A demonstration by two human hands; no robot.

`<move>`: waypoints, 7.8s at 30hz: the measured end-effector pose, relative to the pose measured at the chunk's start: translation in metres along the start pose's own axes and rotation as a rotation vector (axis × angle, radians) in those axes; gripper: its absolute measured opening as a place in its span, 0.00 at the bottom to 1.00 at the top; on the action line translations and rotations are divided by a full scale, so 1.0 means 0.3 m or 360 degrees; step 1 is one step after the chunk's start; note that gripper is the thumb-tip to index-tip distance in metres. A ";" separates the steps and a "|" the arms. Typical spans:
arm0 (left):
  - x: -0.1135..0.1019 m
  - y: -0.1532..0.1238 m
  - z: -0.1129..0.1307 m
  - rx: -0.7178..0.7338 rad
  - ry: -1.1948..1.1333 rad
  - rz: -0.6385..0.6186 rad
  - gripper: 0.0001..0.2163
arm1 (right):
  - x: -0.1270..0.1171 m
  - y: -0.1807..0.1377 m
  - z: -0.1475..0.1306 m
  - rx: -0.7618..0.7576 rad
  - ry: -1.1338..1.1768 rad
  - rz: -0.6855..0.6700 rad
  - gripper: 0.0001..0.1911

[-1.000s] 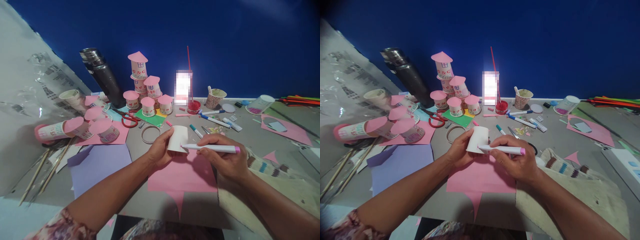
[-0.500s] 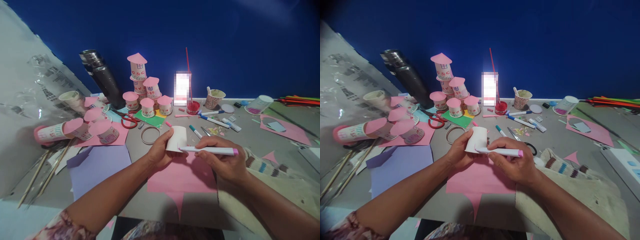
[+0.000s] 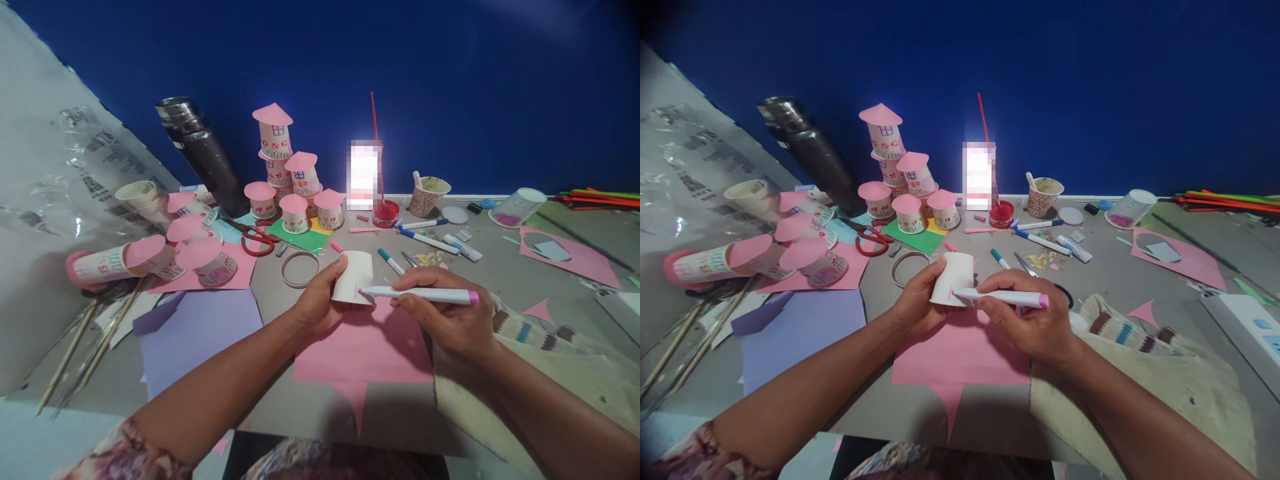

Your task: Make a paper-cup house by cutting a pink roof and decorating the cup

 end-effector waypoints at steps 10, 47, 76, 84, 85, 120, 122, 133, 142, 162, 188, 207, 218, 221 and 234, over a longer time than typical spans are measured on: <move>-0.008 0.007 -0.009 -0.0009 0.0017 0.0050 0.18 | 0.000 0.005 -0.007 -0.0079 -0.0111 -0.0022 0.03; 0.010 0.001 -0.003 0.0051 -0.0059 0.0102 0.15 | 0.021 0.004 -0.026 -0.0338 -0.0117 -0.0039 0.06; -0.001 0.008 -0.013 0.0184 -0.0094 0.0086 0.12 | 0.033 0.007 -0.052 -0.0541 -0.0225 -0.0075 0.08; 0.000 0.001 -0.007 0.0149 -0.0067 0.0104 0.13 | 0.038 0.005 -0.068 -0.0589 -0.0241 -0.0132 0.10; 0.000 0.001 -0.009 0.0152 -0.0072 0.0104 0.13 | 0.041 0.004 -0.070 -0.0607 -0.0236 -0.0153 0.10; 0.016 -0.010 -0.002 0.0127 -0.0068 0.0061 0.15 | 0.033 0.006 -0.087 -0.0650 -0.0338 -0.0126 0.11; 0.021 -0.014 -0.004 0.0116 -0.0068 0.0057 0.15 | 0.035 0.004 -0.089 -0.0672 -0.0352 -0.0116 0.11; 0.006 -0.002 -0.003 0.0148 -0.0110 0.0024 0.15 | 0.029 -0.002 -0.081 -0.0640 -0.0371 -0.0072 0.07; 0.020 -0.012 -0.010 0.0113 -0.0070 0.0027 0.16 | 0.031 -0.002 -0.085 -0.0693 -0.0359 -0.0108 0.07; 0.025 -0.013 -0.005 0.0095 -0.0142 0.0035 0.16 | 0.027 -0.006 -0.086 -0.0671 -0.0422 -0.0048 0.06; 0.009 -0.009 -0.006 0.0144 -0.0002 -0.0048 0.18 | 0.019 0.005 -0.099 -0.0672 -0.0303 -0.0126 0.09; 0.006 -0.005 -0.005 0.0139 -0.0011 0.0008 0.16 | 0.018 0.002 -0.096 -0.0633 -0.0222 -0.0163 0.08; 0.009 -0.006 -0.006 0.0158 -0.0018 0.0002 0.15 | 0.014 0.003 -0.086 -0.0580 -0.0201 -0.0129 0.08; 0.013 -0.006 -0.006 0.0179 -0.0019 0.0008 0.14 | 0.015 -0.001 -0.086 -0.0583 -0.0212 -0.0127 0.09; 0.030 -0.016 -0.010 0.0397 0.0240 -0.0075 0.17 | 0.033 0.002 -0.102 -0.0716 -0.0317 -0.0207 0.10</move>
Point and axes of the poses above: each hand's wrist, its own y-axis towards the middle knuckle, its own x-axis out of the palm, z = x × y, the point moved 4 cm from there along y, towards the middle knuckle, and after that the axes turned 8 degrees about y, right-handed, at the moved point
